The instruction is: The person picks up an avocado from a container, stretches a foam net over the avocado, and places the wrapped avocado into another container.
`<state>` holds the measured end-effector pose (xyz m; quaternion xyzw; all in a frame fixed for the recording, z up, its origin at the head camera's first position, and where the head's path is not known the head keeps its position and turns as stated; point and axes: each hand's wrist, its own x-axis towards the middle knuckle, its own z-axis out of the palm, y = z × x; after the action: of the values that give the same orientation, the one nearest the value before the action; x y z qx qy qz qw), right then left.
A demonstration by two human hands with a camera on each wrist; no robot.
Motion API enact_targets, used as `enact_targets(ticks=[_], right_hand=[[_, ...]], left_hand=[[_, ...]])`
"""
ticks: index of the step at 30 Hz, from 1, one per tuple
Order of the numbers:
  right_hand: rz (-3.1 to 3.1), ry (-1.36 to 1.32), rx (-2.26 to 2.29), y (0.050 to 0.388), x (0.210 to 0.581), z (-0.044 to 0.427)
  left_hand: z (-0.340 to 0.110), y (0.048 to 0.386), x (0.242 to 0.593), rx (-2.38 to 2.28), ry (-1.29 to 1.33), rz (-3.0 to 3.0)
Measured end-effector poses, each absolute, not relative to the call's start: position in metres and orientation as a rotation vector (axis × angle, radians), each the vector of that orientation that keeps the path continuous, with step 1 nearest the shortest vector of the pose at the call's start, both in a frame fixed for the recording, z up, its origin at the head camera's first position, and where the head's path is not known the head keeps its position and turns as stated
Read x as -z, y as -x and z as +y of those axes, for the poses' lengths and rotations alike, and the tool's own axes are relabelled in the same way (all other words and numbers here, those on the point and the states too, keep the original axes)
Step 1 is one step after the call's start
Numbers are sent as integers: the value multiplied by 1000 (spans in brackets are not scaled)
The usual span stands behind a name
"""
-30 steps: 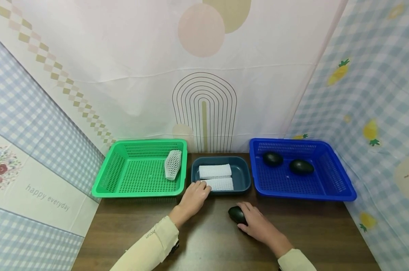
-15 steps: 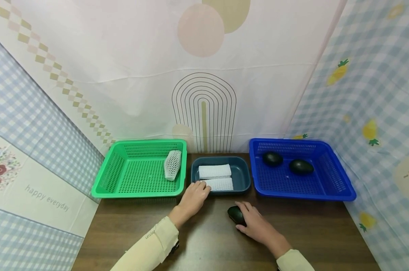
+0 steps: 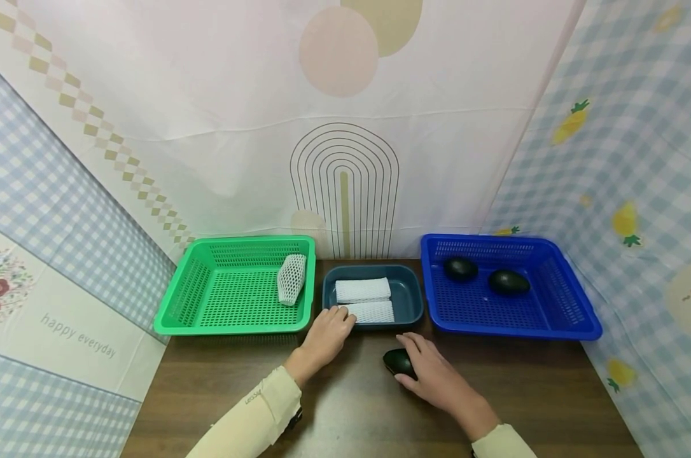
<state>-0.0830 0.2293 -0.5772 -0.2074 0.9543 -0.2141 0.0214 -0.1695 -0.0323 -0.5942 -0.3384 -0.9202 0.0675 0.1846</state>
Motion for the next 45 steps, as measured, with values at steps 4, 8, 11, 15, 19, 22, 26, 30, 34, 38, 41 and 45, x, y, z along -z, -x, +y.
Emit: enact_targets(ticks=[4, 8, 11, 15, 19, 22, 26, 30, 34, 38, 41, 45], right_hand=[[2985, 683, 659, 85, 568, 229], [3006, 715, 655, 88, 558, 230], [3035, 750, 642, 91, 552, 229], [3066, 797, 612, 96, 546, 230], [3107, 860, 578, 105, 541, 232], [3138, 909, 548, 113, 539, 232], [3158, 937, 519, 125, 537, 229], [3162, 916, 500, 135, 539, 225], [3175, 904, 477, 145, 541, 223], [3192, 933, 462, 152, 544, 222], [3205, 955, 457, 155, 545, 221], [3205, 939, 443, 158, 548, 220]], left_hand=[[-32, 171, 595, -193, 956, -2609], [-31, 172, 595, -194, 960, -2627], [-31, 171, 594, -191, 960, -2622], [-31, 172, 594, -177, 961, -2602], [-32, 172, 593, -171, 964, -2601], [-32, 172, 592, -168, 963, -2609], [-33, 172, 593, -164, 962, -2614], [-33, 172, 592, -134, 968, -2591], [-32, 173, 590, -98, 968, -2592], [-32, 173, 586, -87, 977, -2627], [-30, 176, 582, -79, 985, -2635], [-26, 185, 575, -63, 953, -2655]])
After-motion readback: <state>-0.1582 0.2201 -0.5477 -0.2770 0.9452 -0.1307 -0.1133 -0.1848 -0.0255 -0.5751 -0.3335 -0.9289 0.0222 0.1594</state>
